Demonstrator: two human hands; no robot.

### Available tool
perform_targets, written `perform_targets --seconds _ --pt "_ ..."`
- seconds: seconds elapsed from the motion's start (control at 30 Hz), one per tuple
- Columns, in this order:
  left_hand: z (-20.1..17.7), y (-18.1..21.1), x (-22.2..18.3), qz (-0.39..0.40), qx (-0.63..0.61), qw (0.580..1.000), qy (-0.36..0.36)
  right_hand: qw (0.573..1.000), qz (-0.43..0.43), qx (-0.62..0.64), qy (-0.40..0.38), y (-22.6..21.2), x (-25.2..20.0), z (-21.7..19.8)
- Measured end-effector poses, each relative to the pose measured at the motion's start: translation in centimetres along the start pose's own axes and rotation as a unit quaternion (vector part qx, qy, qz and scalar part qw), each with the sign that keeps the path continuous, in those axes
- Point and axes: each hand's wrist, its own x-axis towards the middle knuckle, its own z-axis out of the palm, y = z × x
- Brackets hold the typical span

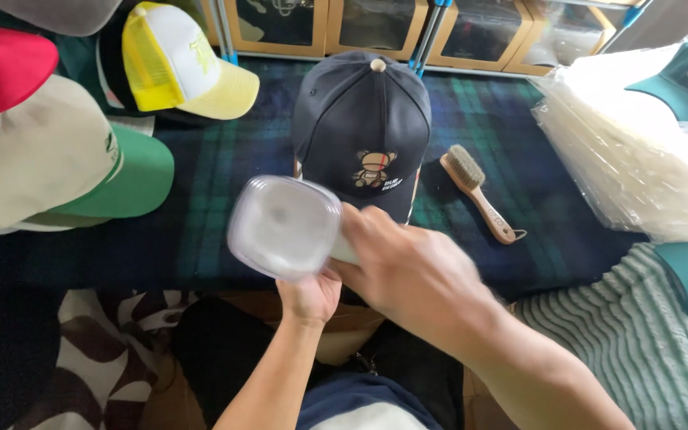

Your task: Brushing and steaming a baseball cap to clean and reshape it.

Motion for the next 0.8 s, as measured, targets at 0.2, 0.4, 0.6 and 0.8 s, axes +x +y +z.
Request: perform_targets --seconds 0.2,0.4,0.6,0.8 --pt "-0.3 -0.5 0.7 -0.01 -0.053 0.996 0.076 0.99 -0.082 0.037 0.108 12.3 -7.0 5.1" --pt "-0.9 -1.3 1.0 0.01 0.021 1.0 0.005 0.96 -0.089 0.157 0.212 24.0 -9.6 11.6" --pt "-1.1 -1.1 1.1 0.003 0.014 1.0 0.001 0.963 -0.107 0.069 0.24 24.4 -9.0 13.4" --pt "-0.8 -0.7 0.6 -0.01 -0.001 1.0 -0.002 0.97 -0.007 0.153 0.19 19.3 -10.5 14.4"
